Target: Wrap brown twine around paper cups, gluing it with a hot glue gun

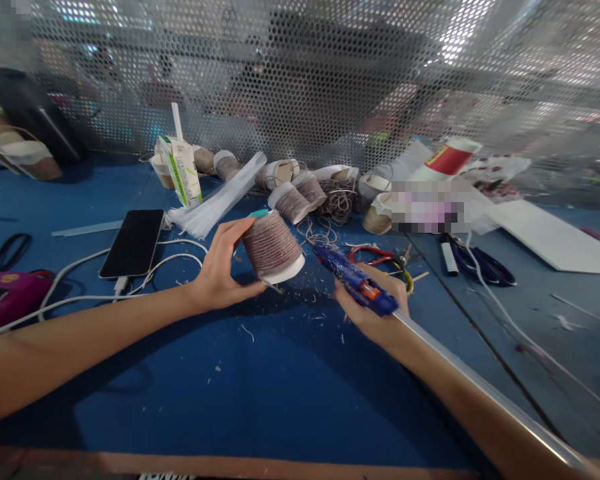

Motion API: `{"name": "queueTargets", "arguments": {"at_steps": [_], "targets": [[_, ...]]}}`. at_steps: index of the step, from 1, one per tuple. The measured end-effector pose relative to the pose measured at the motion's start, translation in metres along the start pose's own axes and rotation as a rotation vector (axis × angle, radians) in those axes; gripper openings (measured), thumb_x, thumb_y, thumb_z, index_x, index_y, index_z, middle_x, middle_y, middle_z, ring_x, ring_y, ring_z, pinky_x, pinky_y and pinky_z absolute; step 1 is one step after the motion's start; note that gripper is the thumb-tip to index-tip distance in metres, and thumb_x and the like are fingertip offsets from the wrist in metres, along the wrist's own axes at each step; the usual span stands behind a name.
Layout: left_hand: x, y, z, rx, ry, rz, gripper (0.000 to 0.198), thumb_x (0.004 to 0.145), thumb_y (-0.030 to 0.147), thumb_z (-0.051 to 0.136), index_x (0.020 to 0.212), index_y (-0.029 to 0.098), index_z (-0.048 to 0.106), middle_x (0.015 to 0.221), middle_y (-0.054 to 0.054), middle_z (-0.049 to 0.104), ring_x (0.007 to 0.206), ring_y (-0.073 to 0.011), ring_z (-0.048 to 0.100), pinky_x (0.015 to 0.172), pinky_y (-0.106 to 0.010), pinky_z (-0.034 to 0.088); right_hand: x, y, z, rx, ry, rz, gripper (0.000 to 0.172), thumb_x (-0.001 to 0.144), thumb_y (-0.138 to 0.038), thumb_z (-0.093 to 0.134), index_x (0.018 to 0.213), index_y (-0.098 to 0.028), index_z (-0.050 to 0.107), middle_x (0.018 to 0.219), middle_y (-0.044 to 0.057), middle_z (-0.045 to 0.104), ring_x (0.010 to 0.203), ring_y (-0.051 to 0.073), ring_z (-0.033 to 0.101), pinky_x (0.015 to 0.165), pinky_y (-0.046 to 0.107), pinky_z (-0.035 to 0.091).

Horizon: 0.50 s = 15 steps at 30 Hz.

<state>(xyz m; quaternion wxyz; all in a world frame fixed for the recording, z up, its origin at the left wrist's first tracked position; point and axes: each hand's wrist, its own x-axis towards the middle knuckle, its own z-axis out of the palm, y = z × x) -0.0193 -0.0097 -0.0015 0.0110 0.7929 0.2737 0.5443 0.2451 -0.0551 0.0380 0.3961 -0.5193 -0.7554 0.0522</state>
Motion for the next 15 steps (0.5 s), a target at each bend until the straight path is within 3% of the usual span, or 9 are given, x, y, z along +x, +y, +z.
{"name": "queueTargets", "arguments": {"at_steps": [5,11,15], "targets": [[-0.0010,-0.0018,0.0017,-0.036,0.028,0.037,0.087,0.081,0.047,0.071,0.151,0.023,0.025,0.133,-0.016,0.045,0.122,-0.0300,0.054,0.089,-0.045,0.063,0.0030,0.0073,0.0023,0.041,-0.036,0.155,0.022,0.077,-0.031,0.061,0.059,-0.022,0.052,0.051,-0.001,0.058,0.042,0.012,0.054,0.043,0.025,0.041],[-0.0015,-0.0034,0.0041,-0.038,-0.024,-0.001,0.088,0.080,0.040,0.074,0.152,0.032,0.024,0.136,-0.015,0.046,0.127,-0.0339,0.051,0.099,-0.057,0.058,0.0004,0.0011,0.0012,0.090,0.043,0.163,0.020,0.076,-0.031,0.063,0.060,-0.022,0.054,0.051,-0.001,0.059,0.042,0.011,0.053,0.044,0.026,0.042],[-0.0025,-0.0064,0.0061,-0.037,-0.024,-0.045,0.086,0.076,0.029,0.075,0.149,0.028,0.028,0.136,-0.015,0.045,0.128,-0.0338,0.050,0.099,-0.057,0.058,-0.0012,-0.0003,0.0019,0.253,0.052,0.274,0.021,0.076,-0.036,0.068,0.065,-0.022,0.056,0.046,-0.004,0.055,0.036,0.011,0.049,0.039,0.027,0.042]]}}
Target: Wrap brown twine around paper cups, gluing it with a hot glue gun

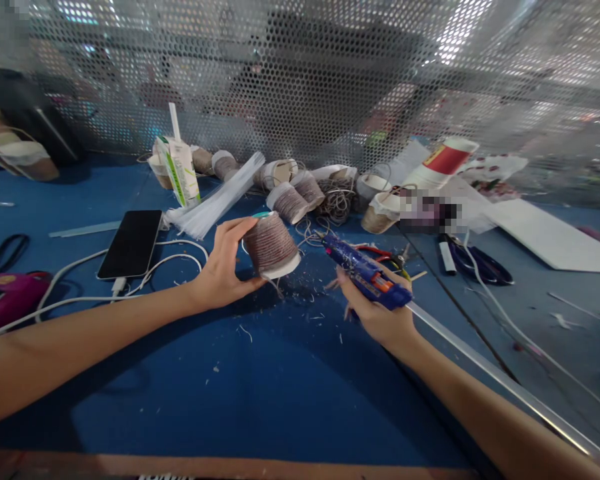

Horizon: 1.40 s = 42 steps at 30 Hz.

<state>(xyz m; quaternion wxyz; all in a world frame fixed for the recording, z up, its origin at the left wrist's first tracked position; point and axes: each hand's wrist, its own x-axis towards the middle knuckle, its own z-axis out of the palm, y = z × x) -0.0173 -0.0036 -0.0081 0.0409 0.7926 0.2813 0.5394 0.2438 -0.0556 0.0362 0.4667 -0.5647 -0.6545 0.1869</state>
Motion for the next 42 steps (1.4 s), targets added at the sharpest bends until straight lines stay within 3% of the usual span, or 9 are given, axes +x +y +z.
{"name": "queueTargets", "arguments": {"at_steps": [3,7,10,19,22,26,31,37,42], "targets": [[0.000,-0.001,0.001,-0.045,-0.033,-0.033,0.086,0.074,0.020,0.074,0.148,0.024,0.029,0.134,-0.015,0.044,0.127,-0.0326,0.051,0.099,-0.052,0.059,0.001,0.000,0.001,0.104,-0.022,0.076,0.027,0.076,-0.040,0.071,0.063,-0.022,0.056,0.044,-0.004,0.055,0.036,0.013,0.052,0.039,0.028,0.047],[0.001,-0.001,0.003,-0.147,-0.060,-0.094,0.086,0.073,0.021,0.075,0.145,0.023,0.029,0.135,-0.016,0.042,0.129,-0.0322,0.052,0.101,-0.046,0.058,0.003,-0.001,0.001,0.204,-0.099,0.160,0.037,0.077,-0.048,0.073,0.058,-0.023,0.054,0.044,-0.001,0.057,0.044,0.018,0.062,0.049,0.032,0.057],[0.000,-0.002,0.003,-0.192,-0.079,-0.120,0.085,0.071,0.017,0.074,0.143,0.023,0.030,0.134,-0.015,0.042,0.129,-0.0314,0.053,0.103,-0.045,0.057,0.003,-0.002,0.001,0.216,-0.100,0.187,0.041,0.076,-0.051,0.074,0.055,-0.022,0.053,0.044,-0.001,0.057,0.042,0.017,0.062,0.052,0.033,0.058],[0.004,0.000,-0.005,-0.142,-0.228,-0.174,0.090,0.077,0.022,0.070,0.150,0.026,0.018,0.139,-0.016,0.038,0.129,-0.0322,0.049,0.101,-0.049,0.057,0.003,-0.001,0.001,0.250,-0.121,0.146,0.040,0.075,-0.051,0.075,0.057,-0.022,0.053,0.043,-0.003,0.057,0.039,0.014,0.058,0.050,0.032,0.057],[0.008,0.004,-0.007,-0.074,-0.331,-0.187,0.087,0.077,0.019,0.067,0.151,0.026,0.021,0.135,-0.014,0.041,0.125,-0.0302,0.050,0.104,-0.052,0.055,0.003,0.000,0.001,0.235,-0.120,0.135,0.040,0.075,-0.051,0.074,0.057,-0.023,0.053,0.043,-0.003,0.057,0.042,0.015,0.060,0.051,0.032,0.058],[0.011,0.006,-0.007,-0.050,-0.373,-0.232,0.087,0.075,0.017,0.066,0.150,0.025,0.024,0.135,-0.014,0.042,0.129,-0.0309,0.047,0.109,-0.055,0.050,0.004,0.000,0.000,0.226,-0.139,0.118,0.039,0.077,-0.051,0.072,0.057,-0.024,0.053,0.043,-0.002,0.058,0.045,0.016,0.062,0.052,0.032,0.058],[0.011,0.004,-0.006,-0.067,-0.375,-0.264,0.085,0.076,0.021,0.068,0.149,0.023,0.025,0.137,-0.015,0.041,0.127,-0.0312,0.050,0.102,-0.051,0.056,0.003,-0.002,-0.001,0.222,-0.138,0.111,0.037,0.078,-0.049,0.072,0.057,-0.024,0.053,0.043,-0.003,0.058,0.043,0.015,0.061,0.052,0.032,0.058],[0.006,-0.004,-0.002,-0.044,-0.321,-0.163,0.087,0.079,0.023,0.068,0.153,0.028,0.022,0.136,-0.015,0.042,0.127,-0.0328,0.051,0.103,-0.055,0.055,0.003,-0.007,-0.001,0.223,-0.141,0.121,0.040,0.076,-0.050,0.073,0.054,-0.024,0.052,0.043,-0.002,0.058,0.043,0.016,0.061,0.051,0.033,0.059],[0.005,-0.003,-0.002,-0.047,-0.256,-0.163,0.095,0.076,0.020,0.074,0.154,0.029,0.019,0.129,-0.012,0.045,0.116,-0.0283,0.057,0.090,-0.044,0.064,0.003,-0.009,-0.002,0.213,-0.151,0.106,0.041,0.077,-0.050,0.072,0.053,-0.024,0.052,0.044,-0.002,0.058,0.044,0.016,0.061,0.053,0.033,0.059]]}}
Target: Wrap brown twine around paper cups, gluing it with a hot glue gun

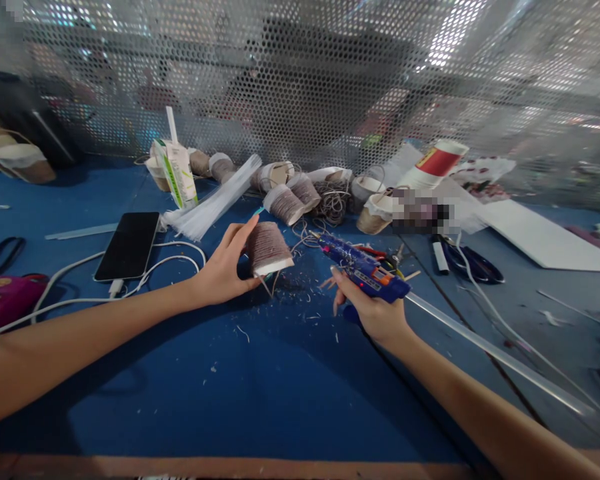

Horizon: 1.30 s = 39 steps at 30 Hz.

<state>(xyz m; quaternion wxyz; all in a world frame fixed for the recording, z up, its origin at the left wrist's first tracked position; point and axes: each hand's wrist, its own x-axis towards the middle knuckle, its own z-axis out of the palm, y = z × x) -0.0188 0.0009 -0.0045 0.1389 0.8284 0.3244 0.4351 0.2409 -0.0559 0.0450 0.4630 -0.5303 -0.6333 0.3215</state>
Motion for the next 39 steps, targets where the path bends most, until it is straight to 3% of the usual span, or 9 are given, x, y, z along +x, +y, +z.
{"name": "queueTargets", "arguments": {"at_steps": [5,13,19,23,32,39], "targets": [[-0.001,-0.002,0.004,-0.053,0.111,-0.002,0.090,0.077,0.026,0.076,0.150,0.028,0.023,0.134,-0.015,0.041,0.123,-0.0313,0.055,0.092,-0.046,0.063,-0.003,-0.002,-0.003,-0.037,-0.049,-0.025,0.049,0.082,-0.053,0.068,0.047,-0.024,0.052,0.043,0.001,0.057,0.048,0.017,0.062,0.059,0.034,0.059],[0.000,-0.007,0.009,-0.129,0.237,0.049,0.088,0.075,0.033,0.080,0.144,0.027,0.027,0.133,-0.014,0.038,0.129,-0.0324,0.050,0.100,-0.050,0.058,-0.009,-0.004,-0.005,-0.039,-0.182,-0.003,0.052,0.081,-0.063,0.065,0.048,-0.024,0.053,0.042,-0.001,0.054,0.039,0.014,0.056,0.046,0.029,0.055],[-0.002,-0.006,0.008,-0.098,0.243,0.055,0.087,0.075,0.031,0.080,0.144,0.025,0.027,0.135,-0.014,0.038,0.133,-0.0318,0.047,0.104,-0.049,0.056,-0.010,-0.003,-0.002,-0.086,-0.184,-0.151,0.038,0.080,-0.045,0.068,0.052,-0.026,0.052,0.037,-0.003,0.051,0.041,0.017,0.060,0.047,0.030,0.056],[-0.002,-0.005,0.009,-0.081,0.264,0.049,0.087,0.073,0.025,0.081,0.143,0.025,0.028,0.134,-0.014,0.037,0.130,-0.0320,0.048,0.103,-0.051,0.056,-0.012,-0.005,0.001,-0.126,-0.222,-0.224,0.024,0.079,-0.031,0.064,0.057,-0.025,0.056,0.048,-0.001,0.062,0.041,0.015,0.060,0.042,0.026,0.052],[0.002,0.000,0.005,0.020,0.314,0.135,0.085,0.074,0.031,0.081,0.142,0.025,0.032,0.127,-0.012,0.042,0.117,-0.0285,0.052,0.090,-0.050,0.060,-0.022,-0.013,0.006,-0.268,-0.217,-0.119,0.026,0.080,-0.033,0.061,0.057,-0.024,0.054,0.049,0.001,0.063,0.041,0.016,0.062,0.037,0.025,0.048],[0.001,0.002,0.005,0.030,0.302,0.103,0.084,0.073,0.027,0.082,0.141,0.025,0.032,0.128,-0.012,0.042,0.121,-0.0277,0.052,0.096,-0.046,0.059,-0.023,-0.009,0.008,-0.248,-0.211,-0.046,0.026,0.081,-0.033,0.064,0.060,-0.024,0.051,0.049,-0.001,0.062,0.038,0.014,0.059,0.038,0.025,0.048]]}}
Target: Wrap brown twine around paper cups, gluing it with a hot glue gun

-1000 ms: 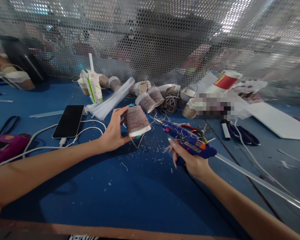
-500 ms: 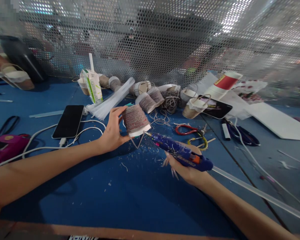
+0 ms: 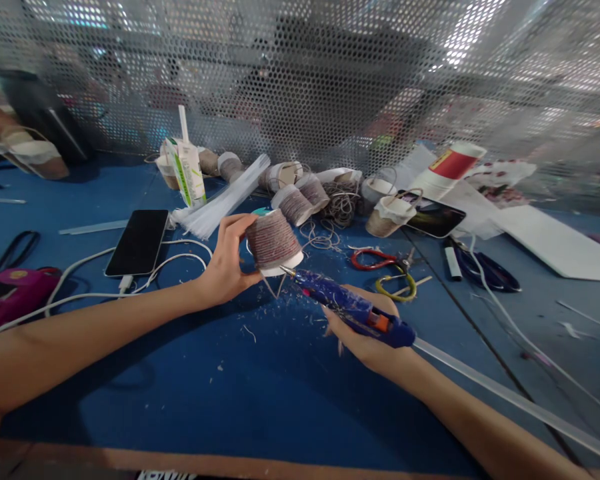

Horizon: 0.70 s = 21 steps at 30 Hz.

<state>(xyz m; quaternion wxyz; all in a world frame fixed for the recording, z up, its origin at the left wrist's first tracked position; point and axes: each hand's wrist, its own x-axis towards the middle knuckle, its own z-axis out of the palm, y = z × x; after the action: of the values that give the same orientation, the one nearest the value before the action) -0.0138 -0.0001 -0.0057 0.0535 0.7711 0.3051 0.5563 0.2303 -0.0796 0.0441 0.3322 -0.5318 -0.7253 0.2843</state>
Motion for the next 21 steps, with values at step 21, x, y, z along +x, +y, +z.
{"name": "queueTargets", "arguments": {"at_steps": [21], "targets": [[-0.0023,-0.0013,0.0009,-0.061,0.024,-0.029,0.081,0.077,0.033,0.079,0.141,0.027,0.030,0.132,-0.012,0.037,0.128,-0.0296,0.048,0.098,-0.046,0.060,0.0008,-0.0007,-0.0007,0.022,0.152,0.026,0.028,0.081,-0.037,0.067,0.060,-0.023,0.053,0.044,-0.003,0.055,0.034,0.014,0.056,0.035,0.024,0.045]]}}
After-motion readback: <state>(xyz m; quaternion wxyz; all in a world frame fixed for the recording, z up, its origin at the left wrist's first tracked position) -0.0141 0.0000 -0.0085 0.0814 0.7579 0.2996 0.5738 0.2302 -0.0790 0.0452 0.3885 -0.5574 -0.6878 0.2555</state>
